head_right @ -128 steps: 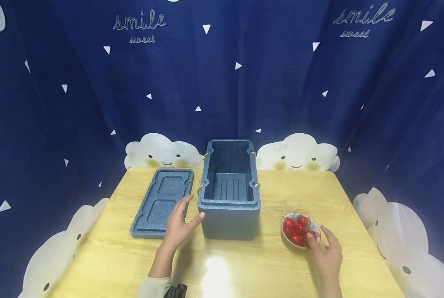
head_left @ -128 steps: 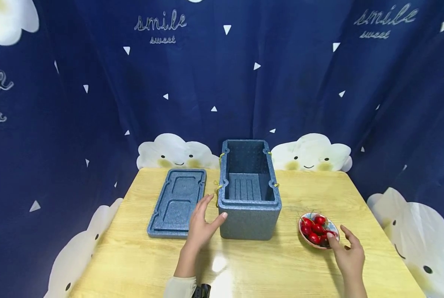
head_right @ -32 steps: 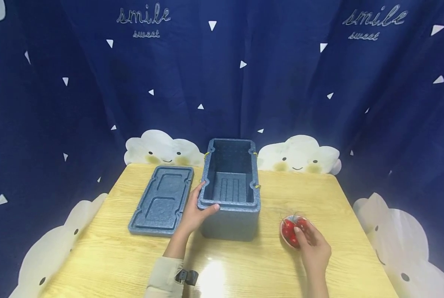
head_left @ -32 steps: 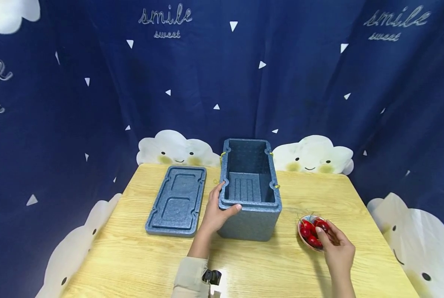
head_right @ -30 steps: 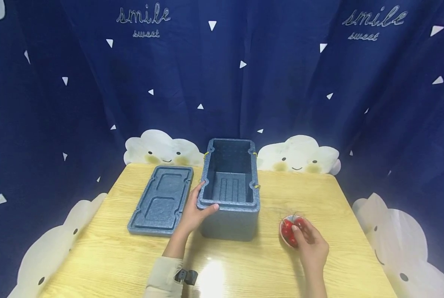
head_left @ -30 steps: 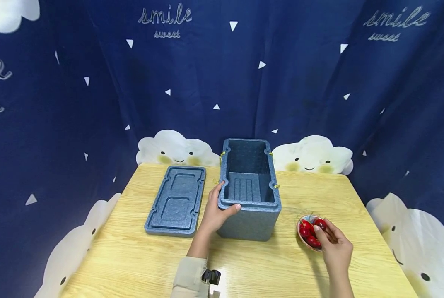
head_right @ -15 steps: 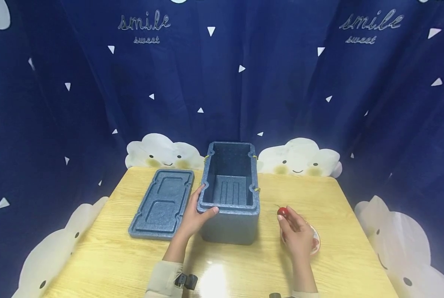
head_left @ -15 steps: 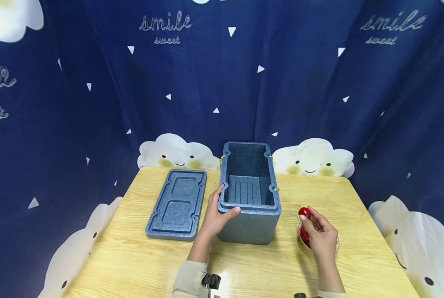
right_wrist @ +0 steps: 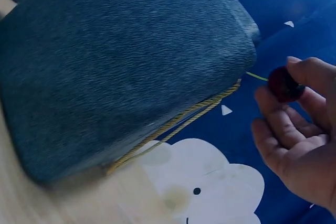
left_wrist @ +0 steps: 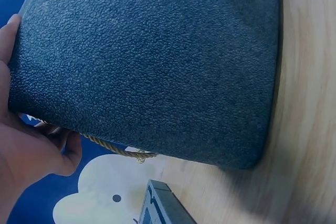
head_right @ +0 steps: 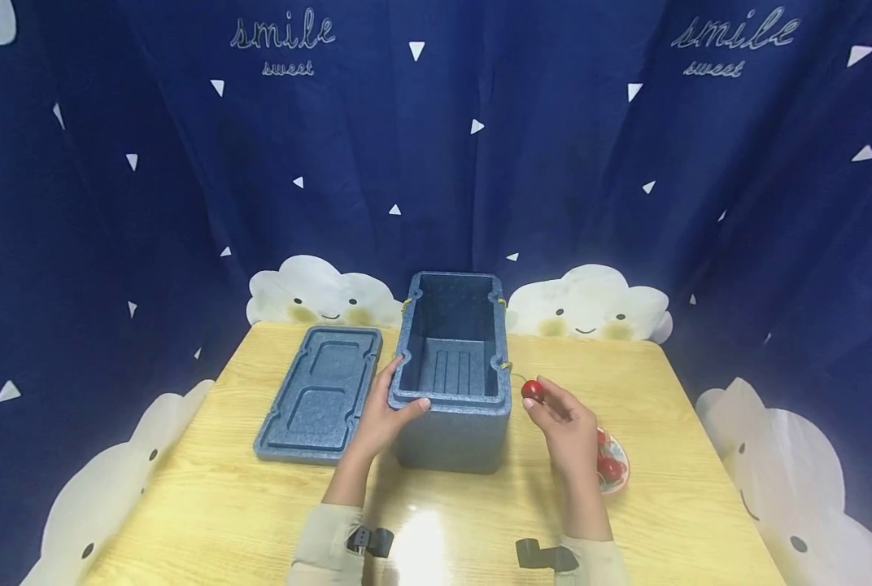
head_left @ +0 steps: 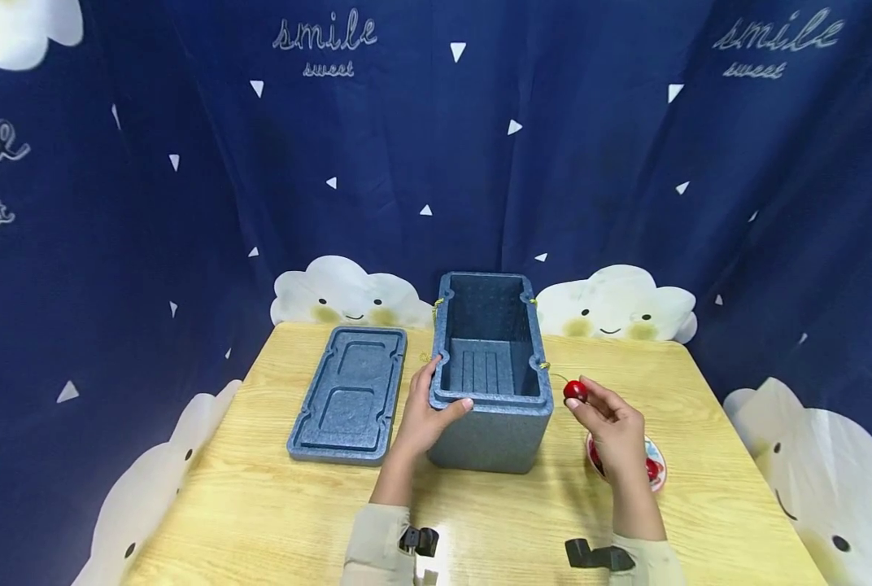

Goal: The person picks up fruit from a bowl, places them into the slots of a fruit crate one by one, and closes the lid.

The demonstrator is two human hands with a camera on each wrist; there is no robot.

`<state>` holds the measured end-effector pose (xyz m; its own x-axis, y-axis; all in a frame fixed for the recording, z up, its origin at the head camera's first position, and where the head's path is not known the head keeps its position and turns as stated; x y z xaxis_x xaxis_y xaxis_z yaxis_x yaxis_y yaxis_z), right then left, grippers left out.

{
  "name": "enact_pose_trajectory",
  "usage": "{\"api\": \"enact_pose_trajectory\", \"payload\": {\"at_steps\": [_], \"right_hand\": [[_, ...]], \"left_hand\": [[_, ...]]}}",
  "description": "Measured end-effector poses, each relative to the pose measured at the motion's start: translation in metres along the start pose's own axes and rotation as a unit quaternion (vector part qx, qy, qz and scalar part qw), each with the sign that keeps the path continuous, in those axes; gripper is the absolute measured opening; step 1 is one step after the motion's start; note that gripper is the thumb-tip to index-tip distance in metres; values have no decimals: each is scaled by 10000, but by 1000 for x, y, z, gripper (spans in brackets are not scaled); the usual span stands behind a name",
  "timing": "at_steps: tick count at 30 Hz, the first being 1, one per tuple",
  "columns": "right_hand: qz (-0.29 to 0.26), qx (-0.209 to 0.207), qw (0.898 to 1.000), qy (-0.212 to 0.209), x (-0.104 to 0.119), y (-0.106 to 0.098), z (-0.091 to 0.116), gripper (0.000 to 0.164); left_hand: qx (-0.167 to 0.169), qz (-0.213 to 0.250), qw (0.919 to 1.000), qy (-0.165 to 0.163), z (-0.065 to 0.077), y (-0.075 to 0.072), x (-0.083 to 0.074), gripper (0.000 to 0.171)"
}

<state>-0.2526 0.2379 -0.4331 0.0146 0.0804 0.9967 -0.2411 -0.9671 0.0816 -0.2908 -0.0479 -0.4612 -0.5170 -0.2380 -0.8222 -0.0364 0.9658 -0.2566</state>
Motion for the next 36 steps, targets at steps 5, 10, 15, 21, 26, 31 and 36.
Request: {"api": "enact_pose_trajectory", "payload": {"at_steps": [5,10,15,21,26,31,36], "right_hand": [[-556,880,9921,-703,-33,-14,-42,42],[-333,961,9917,-792,-43,-20,-67,45],[442,902,9938,-468,16,10,-36,43],[1094,1271,9854,-302,52,33,-33,38],[948,1722,9798,-364,60,43,-39,35],[817,2181,9719,-351,60,52,-50,32],[1124,2624,9581,-256,58,62,-62,32]], "left_hand": [[81,-85,9999,19,-2,-3,-3,84],[138,-130,9998,-102,-1,-5,-2,85],[219,-275,9988,-337,0,-5,1,86],[302,-345,9981,-407,1,-4,2,86],[297,-318,9984,-355,3,-3,1,88],[268,-252,9986,-386,2,-3,3,87],[196,-9,9992,-355,1,-2,2,86]]}}
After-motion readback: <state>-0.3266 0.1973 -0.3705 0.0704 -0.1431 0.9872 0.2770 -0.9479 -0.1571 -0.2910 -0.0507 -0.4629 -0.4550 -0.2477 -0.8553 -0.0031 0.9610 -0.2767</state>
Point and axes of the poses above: each hand's wrist, its own z-axis away from the middle knuckle, its own y-axis out of the palm, x = y × z, the point moved 7 cm from there along -z, towards the middle knuckle, and after that the axes turned 13 degrees about y, right-handed, at the moved point
